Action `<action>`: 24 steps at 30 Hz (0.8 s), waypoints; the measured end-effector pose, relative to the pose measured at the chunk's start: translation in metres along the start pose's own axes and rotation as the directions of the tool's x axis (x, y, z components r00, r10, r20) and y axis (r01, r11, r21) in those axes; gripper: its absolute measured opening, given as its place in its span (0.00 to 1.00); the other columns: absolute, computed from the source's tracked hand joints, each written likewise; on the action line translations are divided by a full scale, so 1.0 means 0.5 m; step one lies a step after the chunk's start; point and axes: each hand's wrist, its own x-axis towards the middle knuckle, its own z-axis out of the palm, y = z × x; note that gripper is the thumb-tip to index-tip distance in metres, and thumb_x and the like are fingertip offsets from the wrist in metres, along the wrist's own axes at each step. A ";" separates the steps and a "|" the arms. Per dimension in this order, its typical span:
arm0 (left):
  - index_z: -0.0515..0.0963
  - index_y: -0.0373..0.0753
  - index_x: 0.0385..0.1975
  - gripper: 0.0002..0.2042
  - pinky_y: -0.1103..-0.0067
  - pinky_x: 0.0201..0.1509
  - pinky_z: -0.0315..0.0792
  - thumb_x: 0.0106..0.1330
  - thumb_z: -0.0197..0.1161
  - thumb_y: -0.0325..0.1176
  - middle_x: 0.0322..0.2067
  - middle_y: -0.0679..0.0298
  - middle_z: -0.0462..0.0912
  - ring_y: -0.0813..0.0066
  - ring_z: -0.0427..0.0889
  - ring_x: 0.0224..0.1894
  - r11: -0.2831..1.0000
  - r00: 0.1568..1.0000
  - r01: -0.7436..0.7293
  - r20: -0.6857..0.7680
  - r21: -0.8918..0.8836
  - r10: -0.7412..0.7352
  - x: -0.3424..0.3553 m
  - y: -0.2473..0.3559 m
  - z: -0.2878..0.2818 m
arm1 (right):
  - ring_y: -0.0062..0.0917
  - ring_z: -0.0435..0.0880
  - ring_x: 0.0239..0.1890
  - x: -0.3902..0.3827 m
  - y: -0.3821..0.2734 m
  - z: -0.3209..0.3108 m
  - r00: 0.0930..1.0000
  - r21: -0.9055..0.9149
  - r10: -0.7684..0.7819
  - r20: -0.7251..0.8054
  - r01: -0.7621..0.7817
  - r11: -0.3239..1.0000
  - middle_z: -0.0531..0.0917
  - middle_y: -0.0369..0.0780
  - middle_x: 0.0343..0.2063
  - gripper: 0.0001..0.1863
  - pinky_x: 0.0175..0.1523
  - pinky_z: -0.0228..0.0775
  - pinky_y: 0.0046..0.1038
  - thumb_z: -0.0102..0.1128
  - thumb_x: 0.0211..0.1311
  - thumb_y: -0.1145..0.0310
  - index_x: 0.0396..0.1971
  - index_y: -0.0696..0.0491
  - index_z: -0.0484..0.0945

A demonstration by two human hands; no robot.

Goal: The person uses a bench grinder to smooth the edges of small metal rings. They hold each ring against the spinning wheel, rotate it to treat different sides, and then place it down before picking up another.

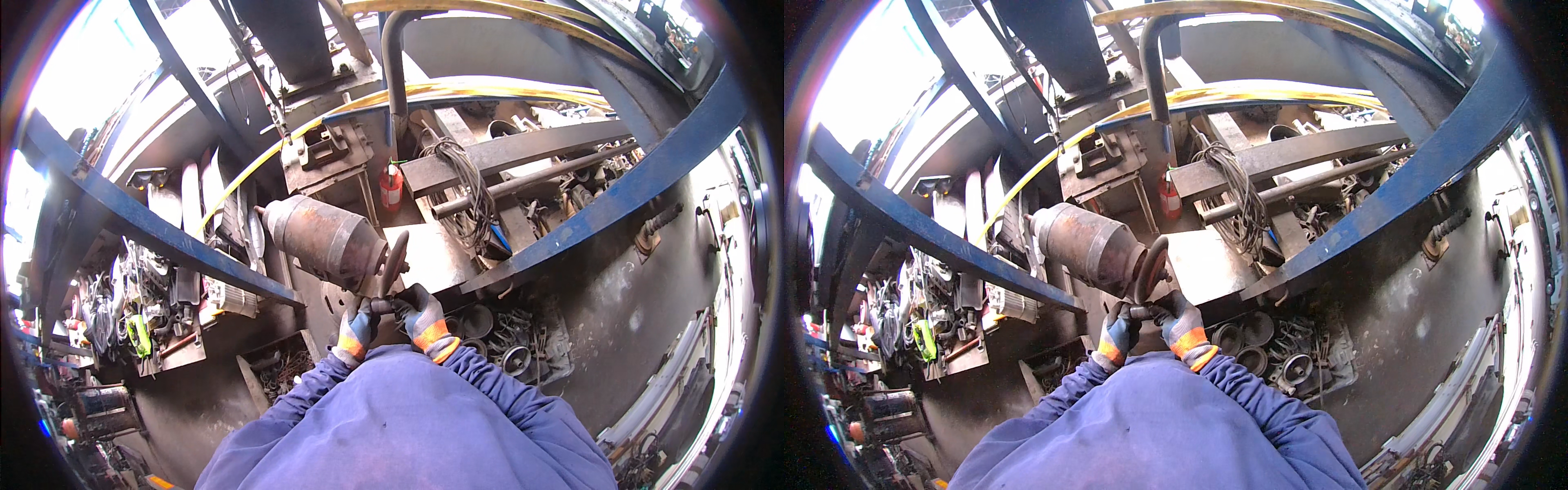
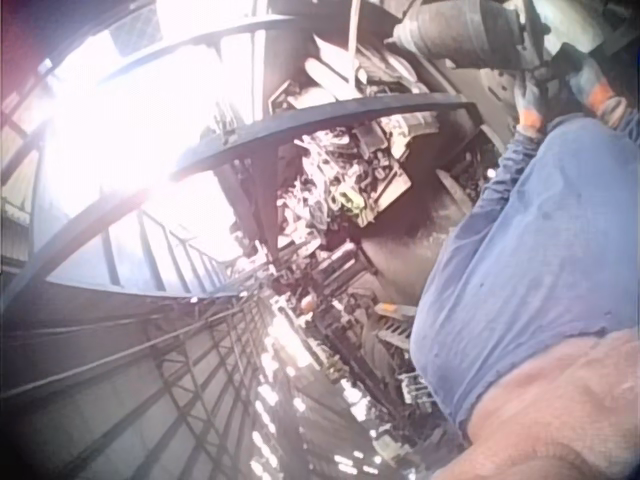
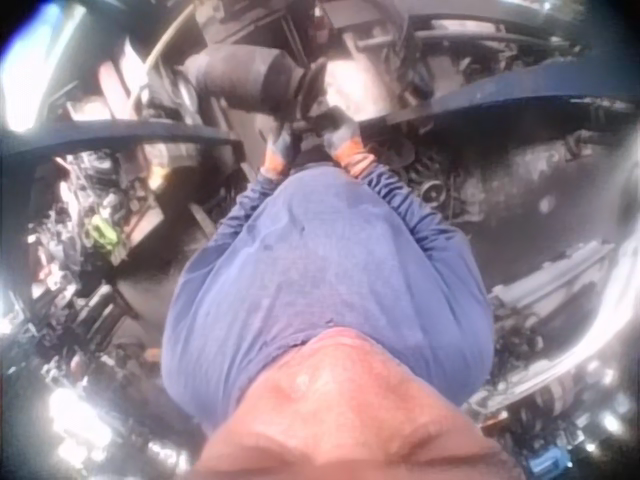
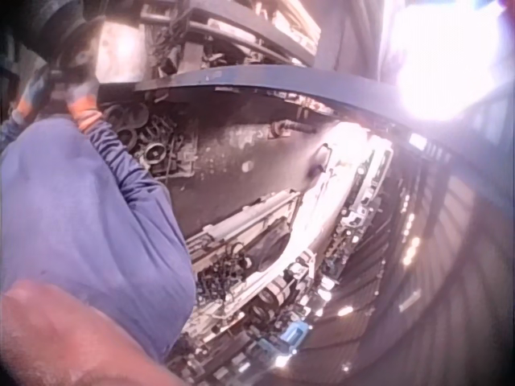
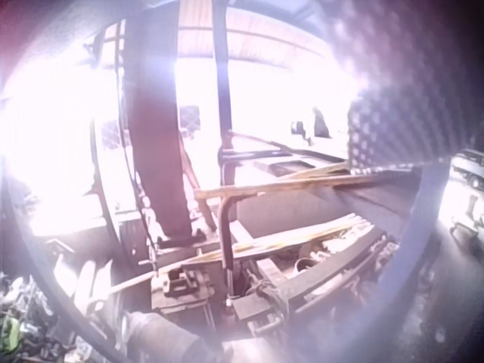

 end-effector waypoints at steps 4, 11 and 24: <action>0.71 0.45 0.35 0.12 0.83 0.13 0.54 0.76 0.48 0.46 0.15 0.74 0.66 0.85 0.62 0.12 1.000 1.000 -0.017 -0.008 0.005 0.017 0.006 -0.005 -0.008 | 0.18 0.79 0.29 0.000 0.037 0.012 0.999 -0.006 0.017 -0.037 -0.017 1.000 0.83 0.37 0.26 0.07 0.38 0.72 0.24 0.65 0.63 0.73 0.35 0.59 0.76; 0.71 0.46 0.34 0.12 0.83 0.14 0.55 0.76 0.48 0.45 0.17 0.73 0.67 0.85 0.63 0.14 0.997 1.000 0.020 -0.010 -0.075 -0.021 0.007 -0.006 -0.013 | 0.19 0.78 0.29 -0.010 0.006 0.026 0.998 -0.003 0.043 -0.055 -0.044 0.999 0.83 0.38 0.27 0.08 0.38 0.72 0.25 0.65 0.63 0.72 0.35 0.60 0.77; 0.74 0.44 0.36 0.12 0.83 0.18 0.58 0.75 0.49 0.44 0.24 0.69 0.77 0.83 0.66 0.18 0.981 0.988 -0.144 0.038 -0.133 0.150 -0.008 0.014 0.007 | 0.18 0.79 0.28 -0.011 0.024 0.028 0.992 -0.141 -0.086 -0.092 0.073 0.987 0.83 0.39 0.26 0.09 0.35 0.73 0.23 0.67 0.62 0.71 0.35 0.61 0.78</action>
